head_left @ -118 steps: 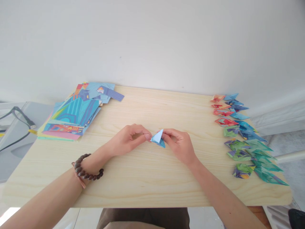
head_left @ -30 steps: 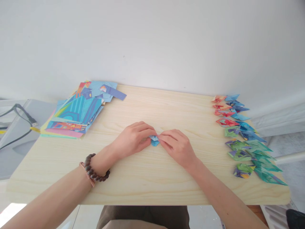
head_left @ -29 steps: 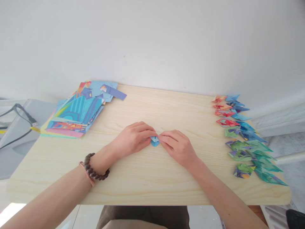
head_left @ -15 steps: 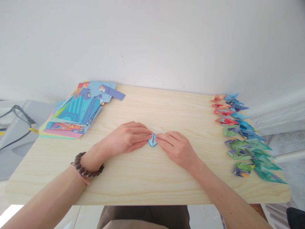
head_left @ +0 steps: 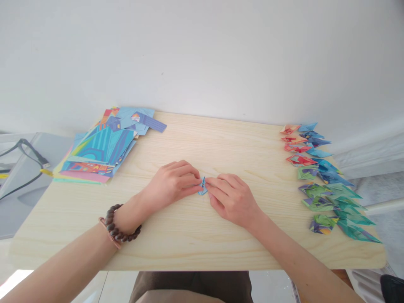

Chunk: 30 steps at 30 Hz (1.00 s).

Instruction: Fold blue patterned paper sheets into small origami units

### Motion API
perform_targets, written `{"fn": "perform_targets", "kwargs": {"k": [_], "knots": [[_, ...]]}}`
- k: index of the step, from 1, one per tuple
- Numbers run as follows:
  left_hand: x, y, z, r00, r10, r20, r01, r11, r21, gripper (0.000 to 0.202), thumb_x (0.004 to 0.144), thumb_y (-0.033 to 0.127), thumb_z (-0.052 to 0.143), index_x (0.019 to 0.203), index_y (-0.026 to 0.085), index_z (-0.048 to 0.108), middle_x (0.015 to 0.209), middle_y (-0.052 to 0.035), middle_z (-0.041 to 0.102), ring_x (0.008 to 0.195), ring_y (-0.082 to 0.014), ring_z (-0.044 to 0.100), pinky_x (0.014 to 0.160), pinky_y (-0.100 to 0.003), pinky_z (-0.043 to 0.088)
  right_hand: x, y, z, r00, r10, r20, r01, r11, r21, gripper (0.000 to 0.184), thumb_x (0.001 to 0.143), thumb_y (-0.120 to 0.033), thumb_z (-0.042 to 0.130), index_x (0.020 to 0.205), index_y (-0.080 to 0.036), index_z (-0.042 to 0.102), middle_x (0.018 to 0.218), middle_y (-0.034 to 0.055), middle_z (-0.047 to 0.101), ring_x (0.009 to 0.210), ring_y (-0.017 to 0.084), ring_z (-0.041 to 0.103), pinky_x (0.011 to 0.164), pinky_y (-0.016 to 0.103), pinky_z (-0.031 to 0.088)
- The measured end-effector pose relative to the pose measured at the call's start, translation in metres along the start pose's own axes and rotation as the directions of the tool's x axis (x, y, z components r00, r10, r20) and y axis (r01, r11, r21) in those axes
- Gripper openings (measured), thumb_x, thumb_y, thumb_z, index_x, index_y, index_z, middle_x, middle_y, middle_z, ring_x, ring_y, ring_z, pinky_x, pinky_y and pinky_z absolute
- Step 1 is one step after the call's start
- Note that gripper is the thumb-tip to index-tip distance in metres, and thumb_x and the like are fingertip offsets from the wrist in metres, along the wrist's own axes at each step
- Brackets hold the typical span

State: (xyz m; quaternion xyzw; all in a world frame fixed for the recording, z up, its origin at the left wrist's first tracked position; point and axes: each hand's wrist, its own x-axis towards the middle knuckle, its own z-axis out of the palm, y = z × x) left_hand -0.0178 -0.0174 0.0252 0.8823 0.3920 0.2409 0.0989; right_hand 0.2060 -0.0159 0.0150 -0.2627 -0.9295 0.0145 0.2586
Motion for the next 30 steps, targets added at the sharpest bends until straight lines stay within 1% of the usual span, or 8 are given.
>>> {"fn": "perform_targets", "kwargs": {"k": [3, 6, 11, 17, 20, 24, 27, 30], "knots": [[-0.002, 0.002, 0.001, 1.000, -0.030, -0.005, 0.030, 0.999, 0.035, 0.018, 0.088, 0.034, 0.055, 0.097, 0.022, 0.066, 0.096, -0.0031, 0.065, 0.086, -0.0161, 0.057, 0.074, -0.029, 0.046, 0.000, -0.001, 0.000, 1.000, 0.000, 0.007, 0.000, 1.000, -0.011, 0.025, 0.084, -0.014, 0.052, 0.105, -0.013, 0.065, 0.113, 0.0039, 0.066, 0.098, 0.021, 0.054, 0.085, 0.037, 0.047], [-0.004, 0.003, 0.003, 0.999, -0.046, -0.011, 0.046, 0.996, 0.077, 0.024, 0.089, 0.035, 0.055, 0.108, 0.025, 0.063, 0.099, -0.0035, 0.064, 0.089, -0.0170, 0.057, 0.076, -0.030, 0.046, -0.001, -0.002, 0.000, 1.000, 0.005, 0.008, -0.004, 1.000, -0.023, 0.026, 0.084, -0.013, 0.051, 0.106, -0.012, 0.065, 0.114, 0.0040, 0.066, 0.100, 0.021, 0.053, 0.085, 0.037, 0.047], [-0.006, 0.004, 0.003, 0.997, -0.075, 0.009, 0.074, 0.989, 0.130, 0.023, 0.089, 0.039, 0.053, 0.103, 0.027, 0.066, 0.101, -0.0033, 0.063, 0.092, -0.0189, 0.055, 0.077, -0.032, 0.046, -0.001, -0.005, -0.002, 0.999, 0.014, 0.032, -0.013, 0.999, -0.039, 0.026, 0.085, -0.014, 0.051, 0.107, -0.013, 0.065, 0.114, 0.0035, 0.066, 0.096, 0.021, 0.053, 0.084, 0.038, 0.046], [-0.007, 0.010, 0.002, 0.991, -0.124, 0.045, 0.112, 0.973, 0.203, 0.030, 0.088, 0.047, 0.051, 0.108, 0.029, 0.065, 0.108, -0.0048, 0.061, 0.099, -0.0224, 0.051, 0.080, -0.035, 0.044, -0.001, -0.008, -0.001, 0.998, 0.036, 0.043, -0.034, 0.998, -0.061, 0.027, 0.086, -0.014, 0.049, 0.108, -0.012, 0.065, 0.111, 0.0042, 0.067, 0.094, 0.021, 0.053, 0.084, 0.038, 0.046], [-0.007, 0.013, 0.002, 0.989, -0.135, 0.059, 0.119, 0.968, 0.219, 0.031, 0.089, 0.046, 0.049, 0.108, 0.029, 0.065, 0.107, -0.0046, 0.061, 0.099, -0.0226, 0.050, 0.081, -0.036, 0.043, 0.001, -0.009, -0.002, 0.998, 0.048, 0.050, -0.045, 0.997, -0.058, 0.026, 0.087, -0.014, 0.049, 0.106, -0.011, 0.065, 0.108, 0.0053, 0.068, 0.094, 0.021, 0.054, 0.084, 0.038, 0.045], [-0.005, 0.014, 0.003, 0.986, -0.140, 0.093, 0.116, 0.967, 0.227, 0.031, 0.090, 0.047, 0.047, 0.108, 0.028, 0.065, 0.104, -0.0036, 0.062, 0.098, -0.0230, 0.049, 0.080, -0.036, 0.042, 0.007, -0.010, -0.004, 0.994, 0.045, 0.095, -0.041, 0.998, -0.040, 0.025, 0.088, -0.015, 0.046, 0.103, -0.010, 0.066, 0.103, 0.0080, 0.068, 0.095, 0.022, 0.055, 0.086, 0.039, 0.045], [-0.006, 0.014, 0.004, 0.984, -0.157, 0.079, 0.138, 0.969, 0.207, 0.031, 0.089, 0.047, 0.049, 0.109, 0.029, 0.065, 0.102, -0.0037, 0.061, 0.098, -0.0227, 0.049, 0.080, -0.035, 0.041, 0.009, -0.011, -0.005, 0.991, 0.048, 0.128, -0.045, 0.999, -0.029, 0.026, 0.088, -0.014, 0.045, 0.103, -0.010, 0.066, 0.102, 0.0090, 0.068, 0.095, 0.022, 0.055, 0.087, 0.039, 0.045], [-0.008, 0.014, 0.005, 0.980, -0.193, 0.042, 0.183, 0.969, 0.165, 0.030, 0.087, 0.048, 0.052, 0.108, 0.032, 0.066, 0.103, -0.0039, 0.059, 0.098, -0.0220, 0.048, 0.081, -0.035, 0.040, 0.006, -0.012, -0.003, 0.991, 0.074, 0.116, -0.073, 0.997, -0.005, 0.027, 0.087, -0.013, 0.045, 0.107, -0.010, 0.064, 0.107, 0.0086, 0.067, 0.097, 0.022, 0.055, 0.088, 0.039, 0.045]]}}
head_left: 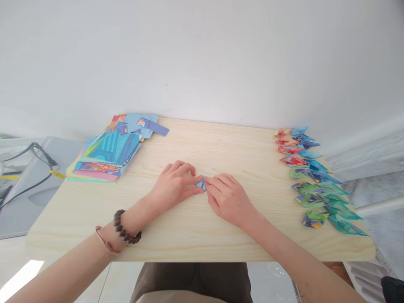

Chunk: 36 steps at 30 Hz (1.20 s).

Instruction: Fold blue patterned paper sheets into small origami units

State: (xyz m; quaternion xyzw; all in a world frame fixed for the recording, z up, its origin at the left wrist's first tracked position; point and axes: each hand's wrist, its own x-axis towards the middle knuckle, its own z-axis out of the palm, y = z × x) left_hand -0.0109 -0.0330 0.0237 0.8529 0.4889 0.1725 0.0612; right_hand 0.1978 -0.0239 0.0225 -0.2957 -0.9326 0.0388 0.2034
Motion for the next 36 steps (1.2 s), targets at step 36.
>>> {"fn": "perform_targets", "kwargs": {"k": [36], "knots": [[0.030, 0.005, 0.000, 0.970, -0.201, 0.137, 0.220, 0.965, -0.141, 0.024, 0.083, 0.046, 0.056, 0.082, 0.022, 0.058, 0.089, -0.0027, 0.056, 0.089, -0.0227, 0.047, 0.076, -0.038, 0.032, 0.021, 0.046, 0.008, 0.962, 0.272, 0.017, -0.251, 0.858, 0.448, 0.007, 0.084, -0.020, 0.058, 0.081, -0.020, 0.064, 0.079, 0.0005, 0.061, 0.074, 0.012, 0.055, 0.068, 0.026, 0.041]]}}
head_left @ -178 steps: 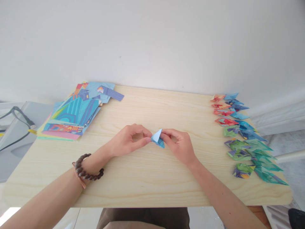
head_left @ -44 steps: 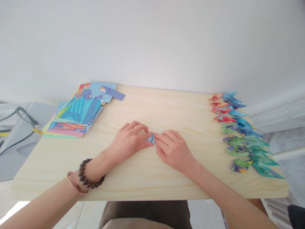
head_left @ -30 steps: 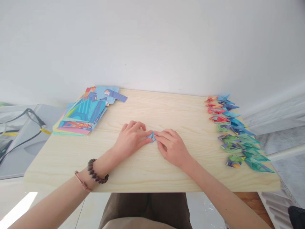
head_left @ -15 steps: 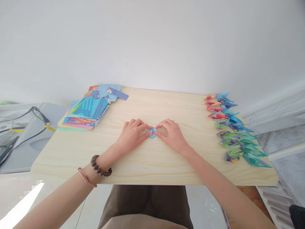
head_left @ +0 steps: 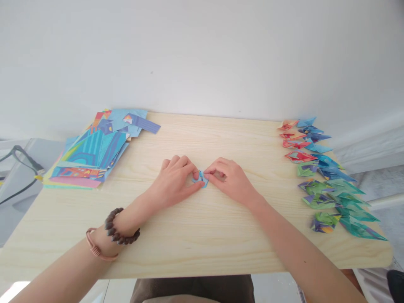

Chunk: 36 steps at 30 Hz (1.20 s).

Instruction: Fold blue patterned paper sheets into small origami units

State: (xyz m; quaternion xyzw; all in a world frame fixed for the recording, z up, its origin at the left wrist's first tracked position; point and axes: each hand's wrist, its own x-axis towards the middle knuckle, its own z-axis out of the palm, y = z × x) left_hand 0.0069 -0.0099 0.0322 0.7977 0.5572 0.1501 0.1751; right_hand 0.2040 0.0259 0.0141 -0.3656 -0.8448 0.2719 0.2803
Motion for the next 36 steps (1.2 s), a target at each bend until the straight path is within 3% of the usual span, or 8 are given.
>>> {"fn": "perform_targets", "kwargs": {"k": [7, 13, 17, 22, 27, 32, 36], "knots": [[0.000, 0.000, 0.004, 0.999, 0.022, -0.024, -0.022, 0.999, 0.032, 0.028, 0.082, 0.049, 0.056, 0.081, 0.021, 0.058, 0.092, -0.0045, 0.050, 0.089, -0.0225, 0.043, 0.078, -0.041, 0.033, 0.003, -0.004, -0.005, 0.999, 0.016, 0.043, -0.016, 1.000, -0.012, 0.006, 0.084, -0.021, 0.060, 0.080, -0.020, 0.064, 0.078, -0.0002, 0.062, 0.075, 0.012, 0.056, 0.072, 0.028, 0.041], [0.005, -0.003, 0.001, 0.997, 0.083, -0.004, -0.082, 0.994, 0.069, 0.026, 0.079, 0.047, 0.061, 0.079, 0.021, 0.057, 0.093, -0.0044, 0.046, 0.096, -0.0234, 0.040, 0.098, -0.050, 0.028, 0.002, -0.006, -0.006, 0.997, 0.015, 0.074, -0.010, 0.998, -0.069, 0.009, 0.086, -0.021, 0.058, 0.078, -0.020, 0.063, 0.080, 0.0016, 0.060, 0.079, 0.015, 0.056, 0.074, 0.030, 0.041], [0.005, -0.005, 0.000, 0.988, 0.150, -0.017, -0.150, 0.988, 0.041, 0.024, 0.080, 0.044, 0.061, 0.081, 0.021, 0.055, 0.097, -0.0043, 0.048, 0.102, -0.0229, 0.041, 0.107, -0.053, 0.020, -0.001, -0.007, -0.005, 0.998, 0.013, 0.056, -0.009, 0.997, -0.082, 0.005, 0.085, -0.024, 0.058, 0.088, -0.021, 0.061, 0.087, 0.0028, 0.061, 0.084, 0.017, 0.057, 0.079, 0.033, 0.042], [0.002, -0.008, 0.000, 0.981, 0.190, -0.037, -0.190, 0.982, 0.008, 0.027, 0.080, 0.047, 0.061, 0.083, 0.021, 0.055, 0.100, -0.0049, 0.050, 0.102, -0.0229, 0.042, 0.108, -0.053, 0.021, -0.004, -0.005, -0.005, 0.999, 0.002, 0.043, 0.001, 0.997, -0.074, 0.013, 0.085, -0.028, 0.059, 0.096, -0.021, 0.059, 0.094, 0.0036, 0.062, 0.089, 0.017, 0.057, 0.081, 0.033, 0.043], [0.002, -0.006, 0.001, 0.985, 0.167, -0.029, -0.168, 0.986, -0.009, 0.023, 0.079, 0.042, 0.062, 0.082, 0.020, 0.055, 0.102, -0.0052, 0.048, 0.105, -0.0227, 0.041, 0.109, -0.052, 0.020, -0.003, -0.004, -0.006, 0.996, -0.032, 0.078, 0.037, 0.997, -0.064, 0.008, 0.084, -0.027, 0.061, 0.089, -0.022, 0.062, 0.089, 0.0023, 0.062, 0.087, 0.017, 0.056, 0.082, 0.034, 0.041], [0.002, -0.005, 0.002, 0.992, 0.121, -0.029, -0.122, 0.992, -0.019, 0.024, 0.077, 0.043, 0.063, 0.081, 0.020, 0.056, 0.114, -0.0080, 0.043, 0.115, -0.0266, 0.035, 0.106, -0.052, 0.026, 0.000, -0.006, -0.007, 0.997, 0.013, 0.077, -0.006, 0.997, -0.082, 0.006, 0.083, -0.026, 0.063, 0.078, -0.021, 0.064, 0.086, 0.0020, 0.061, 0.084, 0.017, 0.056, 0.078, 0.033, 0.043], [0.002, -0.008, -0.004, 0.989, 0.146, 0.023, -0.144, 0.988, -0.056, 0.023, 0.082, 0.044, 0.058, 0.085, 0.021, 0.058, 0.119, -0.0085, 0.040, 0.119, -0.0266, 0.033, 0.106, -0.052, 0.027, 0.001, -0.003, -0.011, 0.992, -0.006, 0.123, 0.006, 1.000, -0.002, 0.006, 0.084, -0.022, 0.062, 0.081, -0.023, 0.067, 0.086, 0.0015, 0.062, 0.085, 0.016, 0.056, 0.080, 0.032, 0.043]]}}
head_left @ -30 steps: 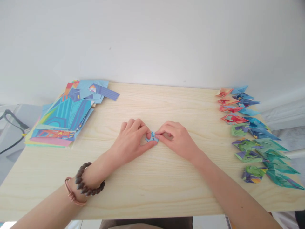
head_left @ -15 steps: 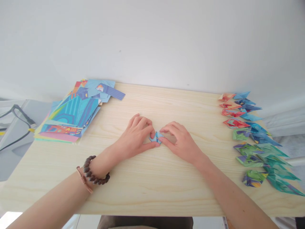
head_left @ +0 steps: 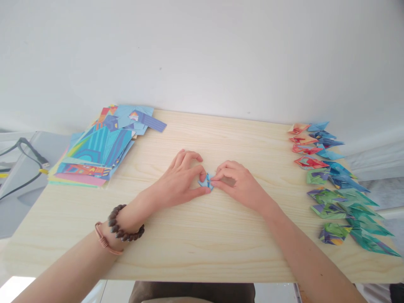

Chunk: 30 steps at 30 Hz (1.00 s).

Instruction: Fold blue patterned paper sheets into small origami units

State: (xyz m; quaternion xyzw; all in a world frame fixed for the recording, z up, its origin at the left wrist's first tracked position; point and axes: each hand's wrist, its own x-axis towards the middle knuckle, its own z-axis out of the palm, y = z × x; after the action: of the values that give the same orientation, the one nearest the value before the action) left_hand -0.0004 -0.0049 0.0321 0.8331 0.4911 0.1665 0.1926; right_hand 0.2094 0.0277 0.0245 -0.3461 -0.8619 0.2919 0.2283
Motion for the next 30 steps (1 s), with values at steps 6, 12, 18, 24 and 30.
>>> {"fn": "perform_targets", "kwargs": {"k": [6, 12, 18, 24, 30], "knots": [[-0.001, -0.004, -0.003, 0.999, 0.034, 0.023, -0.033, 0.999, -0.024, 0.018, 0.088, 0.036, 0.051, 0.090, 0.021, 0.061, 0.119, -0.0085, 0.040, 0.118, -0.0256, 0.034, 0.105, -0.048, 0.029, 0.000, 0.003, -0.002, 1.000, 0.005, 0.005, -0.005, 0.999, 0.050, 0.007, 0.085, -0.021, 0.060, 0.086, -0.022, 0.067, 0.088, 0.0016, 0.063, 0.087, 0.015, 0.056, 0.080, 0.031, 0.043], [0.000, -0.002, -0.001, 1.000, 0.004, 0.017, -0.003, 1.000, -0.021, 0.014, 0.087, 0.033, 0.053, 0.087, 0.021, 0.061, 0.119, -0.0086, 0.041, 0.118, -0.0270, 0.033, 0.106, -0.052, 0.026, 0.002, -0.001, -0.002, 0.998, 0.057, 0.038, -0.057, 0.998, 0.024, 0.006, 0.084, -0.019, 0.059, 0.085, -0.022, 0.065, 0.088, 0.0009, 0.064, 0.085, 0.015, 0.055, 0.080, 0.031, 0.042], [0.000, -0.005, 0.002, 0.999, 0.001, -0.032, -0.003, 0.999, -0.052, 0.015, 0.084, 0.033, 0.057, 0.091, 0.020, 0.060, 0.115, -0.0090, 0.043, 0.114, -0.0256, 0.039, 0.103, -0.048, 0.032, 0.001, -0.005, 0.002, 0.994, 0.111, 0.000, -0.111, 0.994, 0.009, 0.007, 0.082, -0.026, 0.063, 0.089, -0.023, 0.064, 0.091, 0.0009, 0.063, 0.089, 0.016, 0.055, 0.081, 0.032, 0.043], [-0.002, -0.005, 0.006, 0.990, -0.001, -0.144, -0.009, 0.998, -0.068, 0.028, 0.083, 0.038, 0.059, 0.104, 0.018, 0.058, 0.110, -0.0102, 0.050, 0.110, -0.0247, 0.043, 0.099, -0.043, 0.037, -0.004, -0.007, 0.008, 0.986, 0.149, -0.077, -0.151, 0.988, -0.015, 0.023, 0.080, -0.029, 0.065, 0.103, -0.025, 0.064, 0.102, 0.0042, 0.058, 0.099, 0.019, 0.055, 0.088, 0.035, 0.043], [0.001, -0.005, 0.007, 0.980, 0.016, -0.200, -0.042, 0.991, -0.128, 0.025, 0.082, 0.035, 0.063, 0.102, 0.020, 0.063, 0.103, -0.0077, 0.060, 0.108, -0.0240, 0.047, 0.101, -0.043, 0.035, -0.003, -0.005, 0.012, 0.976, 0.163, -0.146, -0.147, 0.982, 0.120, 0.016, 0.080, -0.027, 0.066, 0.095, -0.025, 0.067, 0.098, 0.0031, 0.061, 0.091, 0.016, 0.057, 0.077, 0.029, 0.047]]}}
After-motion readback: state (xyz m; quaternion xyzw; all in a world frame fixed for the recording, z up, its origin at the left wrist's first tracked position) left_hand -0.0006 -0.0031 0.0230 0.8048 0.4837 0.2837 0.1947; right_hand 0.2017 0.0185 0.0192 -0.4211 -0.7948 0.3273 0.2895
